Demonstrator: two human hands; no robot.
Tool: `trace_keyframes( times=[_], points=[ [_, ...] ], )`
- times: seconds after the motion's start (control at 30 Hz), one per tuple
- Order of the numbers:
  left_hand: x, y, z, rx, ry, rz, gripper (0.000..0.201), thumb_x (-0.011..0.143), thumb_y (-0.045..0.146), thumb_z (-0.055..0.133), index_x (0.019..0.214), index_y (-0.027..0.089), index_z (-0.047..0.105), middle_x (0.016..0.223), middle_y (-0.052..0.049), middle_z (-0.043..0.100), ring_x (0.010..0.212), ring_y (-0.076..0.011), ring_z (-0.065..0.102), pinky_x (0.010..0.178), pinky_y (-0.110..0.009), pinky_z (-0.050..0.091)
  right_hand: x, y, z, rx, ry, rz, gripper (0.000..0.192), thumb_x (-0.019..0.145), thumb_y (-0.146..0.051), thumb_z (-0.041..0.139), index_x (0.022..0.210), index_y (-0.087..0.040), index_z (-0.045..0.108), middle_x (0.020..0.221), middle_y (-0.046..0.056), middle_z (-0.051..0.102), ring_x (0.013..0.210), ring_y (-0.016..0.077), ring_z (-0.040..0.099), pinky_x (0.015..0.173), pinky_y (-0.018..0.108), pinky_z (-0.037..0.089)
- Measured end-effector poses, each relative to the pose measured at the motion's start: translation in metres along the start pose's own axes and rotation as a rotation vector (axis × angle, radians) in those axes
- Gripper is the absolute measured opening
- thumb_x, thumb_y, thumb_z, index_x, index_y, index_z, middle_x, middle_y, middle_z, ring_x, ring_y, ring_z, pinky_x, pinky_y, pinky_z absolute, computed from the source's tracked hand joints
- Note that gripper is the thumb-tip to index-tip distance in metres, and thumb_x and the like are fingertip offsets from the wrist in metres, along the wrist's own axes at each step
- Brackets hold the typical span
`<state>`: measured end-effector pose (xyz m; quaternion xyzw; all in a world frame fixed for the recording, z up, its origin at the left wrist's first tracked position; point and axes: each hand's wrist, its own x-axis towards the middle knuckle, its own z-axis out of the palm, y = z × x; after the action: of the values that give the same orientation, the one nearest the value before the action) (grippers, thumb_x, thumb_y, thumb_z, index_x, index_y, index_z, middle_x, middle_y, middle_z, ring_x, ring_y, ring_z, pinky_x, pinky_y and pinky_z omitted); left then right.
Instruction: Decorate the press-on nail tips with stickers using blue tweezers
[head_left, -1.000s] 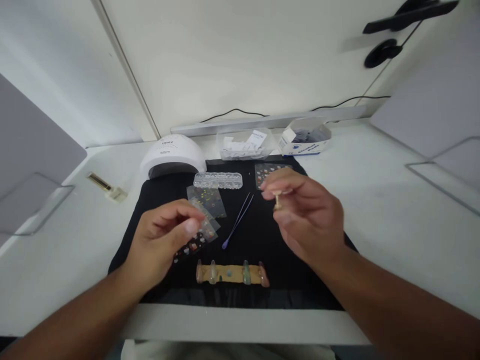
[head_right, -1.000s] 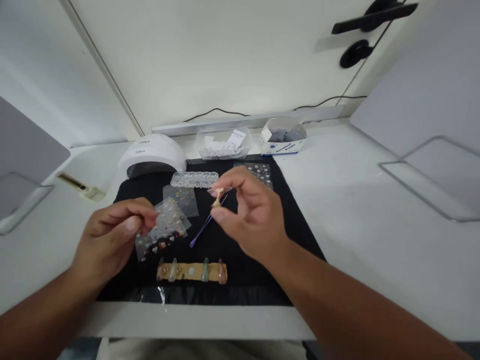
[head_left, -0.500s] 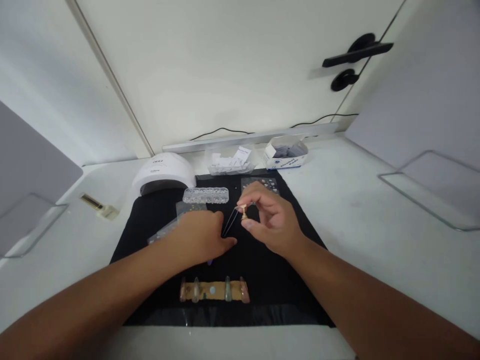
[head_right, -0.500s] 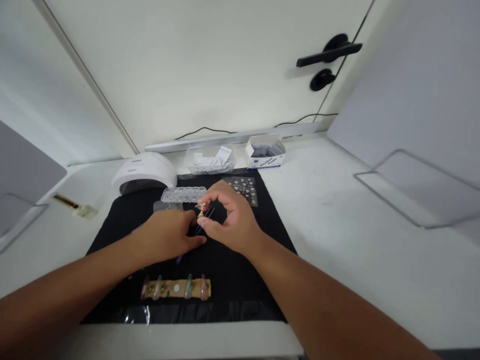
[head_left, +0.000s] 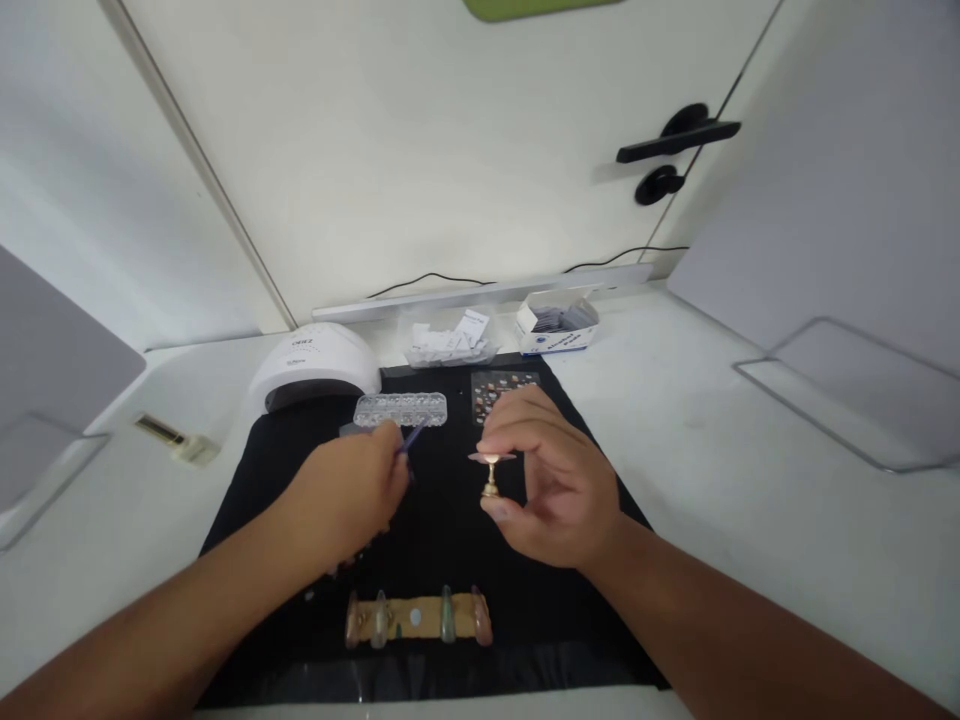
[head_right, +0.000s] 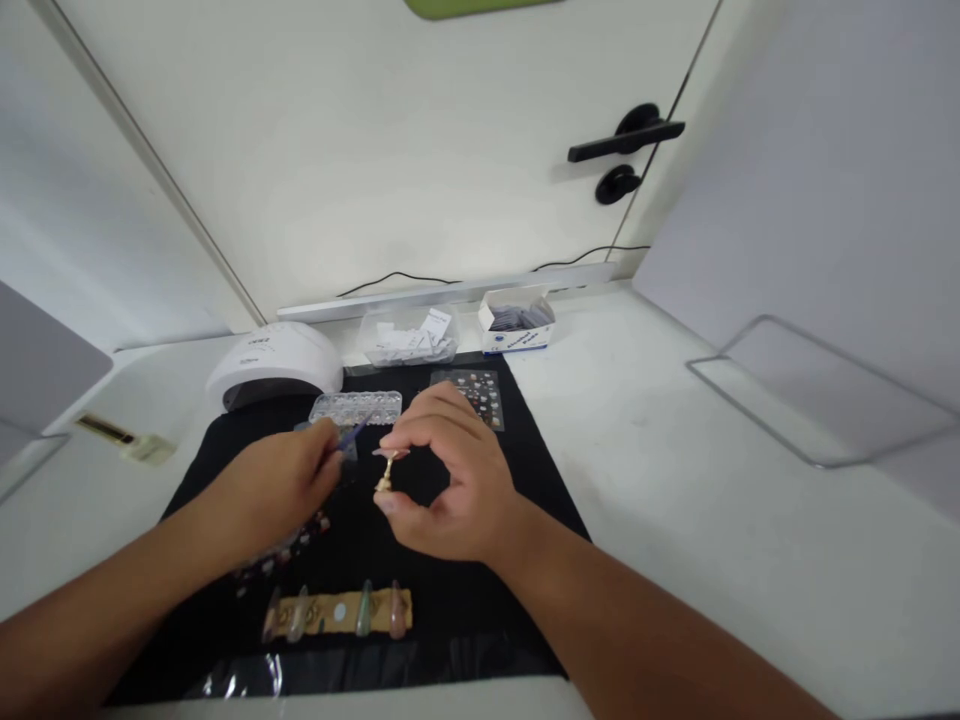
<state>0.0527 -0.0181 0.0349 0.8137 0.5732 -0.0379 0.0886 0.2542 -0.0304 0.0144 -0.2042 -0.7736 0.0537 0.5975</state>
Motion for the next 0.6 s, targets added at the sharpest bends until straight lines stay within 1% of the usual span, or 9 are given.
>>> trace_keyframes(
  times=[0.07, 0.17, 0.2, 0.23, 0.27, 0.33, 0.4, 0.47, 0.6],
  points=[
    [-0.015, -0.021, -0.005, -0.066, 0.053, 0.025, 0.016, 0.104, 0.022, 0.038, 0.098, 0.017, 0.052, 0.07, -0.002, 0.064, 0.065, -0.0215, 0.067, 0.062, -0.033, 0.051, 0.0, -0.001, -0.001, -0.013, -0.011, -0.025, 0.023, 0.075, -0.018, 0.069, 0.097, -0.021, 0.063, 0.077, 0.003, 0.064, 0.073, 0.0209, 0.061, 0.07, 0.041, 0.053],
    [-0.04, -0.045, -0.003, -0.17, 0.151, 0.085, 0.021, 0.107, 0.029, 0.028, 0.095, 0.022, 0.044, 0.068, 0.002, 0.06, 0.06, -0.0161, 0.063, 0.057, -0.026, 0.049, -0.002, -0.002, 0.001, -0.014, -0.027, -0.048, 0.025, 0.075, -0.018, 0.069, 0.098, -0.02, 0.063, 0.076, 0.003, 0.064, 0.072, 0.0208, 0.061, 0.07, 0.042, 0.053],
    [-0.047, -0.049, 0.0, -0.217, 0.213, 0.128, 0.022, 0.107, 0.031, 0.027, 0.097, 0.022, 0.043, 0.07, 0.003, 0.06, 0.061, -0.0145, 0.063, 0.057, -0.024, 0.05, -0.002, -0.003, 0.003, -0.009, -0.033, -0.051, 0.025, 0.075, -0.018, 0.07, 0.098, -0.019, 0.063, 0.076, 0.003, 0.064, 0.072, 0.0206, 0.061, 0.07, 0.042, 0.053],
    [-0.053, -0.053, 0.004, -0.294, 0.309, 0.212, 0.019, 0.108, 0.03, 0.029, 0.102, 0.022, 0.045, 0.071, 0.004, 0.061, 0.06, -0.0129, 0.063, 0.056, -0.021, 0.05, -0.003, -0.003, 0.004, -0.003, -0.04, -0.054, 0.024, 0.075, -0.019, 0.07, 0.098, -0.019, 0.063, 0.076, 0.003, 0.064, 0.072, 0.0203, 0.06, 0.069, 0.041, 0.054],
    [-0.058, -0.054, 0.007, -0.335, 0.379, 0.303, 0.016, 0.108, 0.029, 0.031, 0.107, 0.023, 0.046, 0.072, 0.005, 0.062, 0.06, -0.0113, 0.063, 0.057, -0.019, 0.05, -0.003, -0.004, 0.006, 0.004, -0.048, -0.054, 0.023, 0.076, -0.019, 0.07, 0.098, -0.019, 0.063, 0.075, 0.003, 0.064, 0.072, 0.0201, 0.06, 0.069, 0.041, 0.054],
    [-0.065, -0.054, 0.014, -0.357, 0.468, 0.481, 0.017, 0.108, 0.026, 0.035, 0.118, 0.024, 0.049, 0.078, 0.005, 0.067, 0.063, -0.0096, 0.066, 0.058, -0.017, 0.051, -0.005, -0.006, 0.01, 0.021, -0.068, -0.049, 0.022, 0.078, -0.021, 0.069, 0.098, -0.018, 0.063, 0.075, 0.003, 0.065, 0.072, 0.0193, 0.061, 0.069, 0.041, 0.054],
    [-0.067, -0.051, 0.019, -0.329, 0.505, 0.608, 0.022, 0.109, 0.025, 0.035, 0.123, 0.022, 0.051, 0.086, 0.002, 0.073, 0.068, -0.01, 0.07, 0.061, -0.017, 0.053, -0.006, -0.01, 0.013, 0.039, -0.095, -0.037, 0.021, 0.078, -0.021, 0.069, 0.098, -0.017, 0.063, 0.076, 0.003, 0.066, 0.072, 0.0186, 0.061, 0.07, 0.04, 0.055],
    [-0.067, -0.047, 0.022, -0.309, 0.54, 0.669, 0.024, 0.109, 0.024, 0.034, 0.122, 0.02, 0.054, 0.091, -0.001, 0.075, 0.071, -0.0112, 0.072, 0.063, -0.019, 0.054, -0.008, -0.014, 0.016, 0.056, -0.115, -0.02, 0.021, 0.079, -0.021, 0.069, 0.099, -0.018, 0.063, 0.077, 0.003, 0.067, 0.073, 0.0186, 0.061, 0.069, 0.04, 0.055],
    [-0.068, -0.045, 0.027, -0.271, 0.569, 0.655, 0.023, 0.109, 0.022, 0.035, 0.117, 0.018, 0.057, 0.082, -0.002, 0.073, 0.066, -0.0136, 0.069, 0.056, -0.023, 0.052, -0.01, -0.02, 0.021, 0.082, -0.133, 0.012, 0.02, 0.08, -0.022, 0.067, 0.099, -0.018, 0.063, 0.076, 0.003, 0.065, 0.073, 0.0185, 0.061, 0.069, 0.04, 0.055]
  ],
)
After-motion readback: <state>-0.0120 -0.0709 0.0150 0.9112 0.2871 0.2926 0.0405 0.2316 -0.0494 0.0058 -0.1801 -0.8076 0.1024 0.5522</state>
